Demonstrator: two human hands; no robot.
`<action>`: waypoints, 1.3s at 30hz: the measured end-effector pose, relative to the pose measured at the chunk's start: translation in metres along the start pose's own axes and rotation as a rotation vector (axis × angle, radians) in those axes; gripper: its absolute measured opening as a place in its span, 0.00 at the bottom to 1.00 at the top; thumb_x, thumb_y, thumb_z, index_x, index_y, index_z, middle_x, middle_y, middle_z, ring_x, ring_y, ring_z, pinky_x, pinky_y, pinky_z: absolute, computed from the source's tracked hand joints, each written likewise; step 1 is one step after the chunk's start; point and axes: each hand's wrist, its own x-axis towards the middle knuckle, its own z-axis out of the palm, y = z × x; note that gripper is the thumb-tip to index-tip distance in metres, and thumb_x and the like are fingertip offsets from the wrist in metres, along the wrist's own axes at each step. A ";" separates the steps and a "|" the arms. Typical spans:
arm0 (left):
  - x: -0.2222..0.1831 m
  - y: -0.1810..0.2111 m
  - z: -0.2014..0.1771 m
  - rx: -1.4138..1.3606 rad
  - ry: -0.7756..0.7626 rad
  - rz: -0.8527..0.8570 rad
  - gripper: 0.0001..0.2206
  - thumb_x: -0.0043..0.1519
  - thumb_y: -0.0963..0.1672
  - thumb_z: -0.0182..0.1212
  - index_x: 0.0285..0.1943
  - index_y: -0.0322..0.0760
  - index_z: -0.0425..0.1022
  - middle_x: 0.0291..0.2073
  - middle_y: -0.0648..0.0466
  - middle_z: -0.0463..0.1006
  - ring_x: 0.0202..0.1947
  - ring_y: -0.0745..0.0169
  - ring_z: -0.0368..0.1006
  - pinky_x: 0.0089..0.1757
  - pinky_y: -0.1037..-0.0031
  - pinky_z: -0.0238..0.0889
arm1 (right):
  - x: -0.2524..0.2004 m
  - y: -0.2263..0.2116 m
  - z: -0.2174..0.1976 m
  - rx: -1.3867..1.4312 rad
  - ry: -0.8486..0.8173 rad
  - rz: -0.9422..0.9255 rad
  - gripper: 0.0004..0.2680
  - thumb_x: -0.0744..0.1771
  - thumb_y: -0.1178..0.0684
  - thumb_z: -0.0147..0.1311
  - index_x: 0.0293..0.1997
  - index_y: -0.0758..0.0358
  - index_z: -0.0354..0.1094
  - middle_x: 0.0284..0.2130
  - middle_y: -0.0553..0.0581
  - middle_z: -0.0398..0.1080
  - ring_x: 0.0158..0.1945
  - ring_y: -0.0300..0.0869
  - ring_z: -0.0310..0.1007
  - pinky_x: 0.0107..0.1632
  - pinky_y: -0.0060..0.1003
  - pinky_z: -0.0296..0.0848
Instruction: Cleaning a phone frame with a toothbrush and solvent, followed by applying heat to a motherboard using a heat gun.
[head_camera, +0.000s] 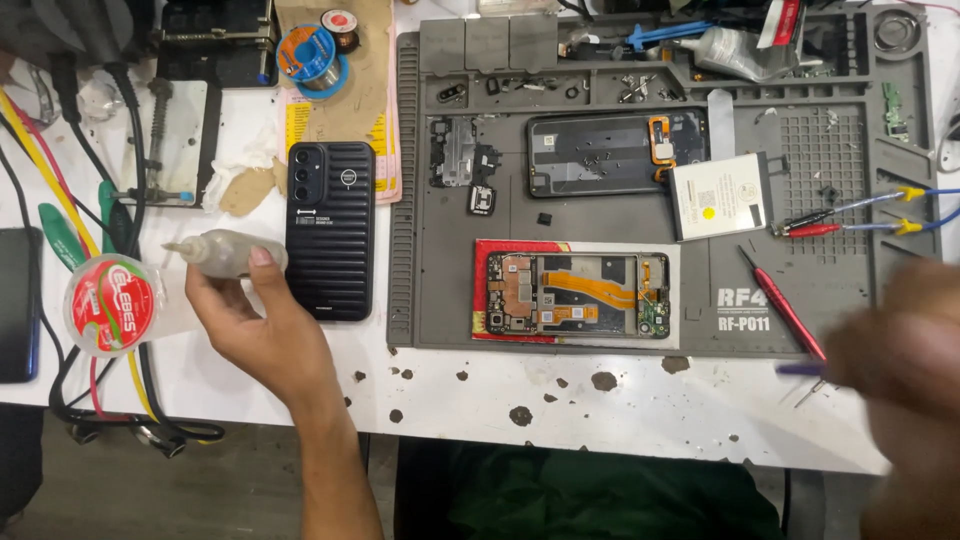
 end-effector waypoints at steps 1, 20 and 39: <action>-0.004 0.013 0.002 -0.058 0.020 0.032 0.20 0.73 0.38 0.59 0.72 0.26 0.58 0.62 0.35 0.66 0.66 0.40 0.63 0.65 0.55 0.57 | 0.008 -0.018 0.025 -0.026 0.002 -0.004 0.04 0.70 0.66 0.62 0.43 0.73 0.70 0.32 0.61 0.71 0.28 0.38 0.65 0.33 0.29 0.63; -0.034 0.057 -0.003 0.111 -0.703 0.701 0.18 0.64 0.40 0.70 0.62 0.31 0.73 0.52 0.43 0.71 0.54 0.44 0.71 0.56 0.54 0.69 | 0.092 -0.068 0.129 -0.304 -0.733 0.651 0.05 0.66 0.50 0.62 0.41 0.51 0.84 0.33 0.47 0.84 0.32 0.34 0.76 0.38 0.31 0.71; -0.018 0.066 0.014 0.224 -0.914 0.857 0.23 0.61 0.37 0.71 0.66 0.35 0.71 0.51 0.40 0.69 0.50 0.41 0.71 0.47 0.58 0.73 | 0.086 -0.054 0.124 -0.201 -0.649 0.710 0.03 0.65 0.50 0.66 0.37 0.52 0.78 0.29 0.45 0.83 0.28 0.33 0.75 0.31 0.32 0.66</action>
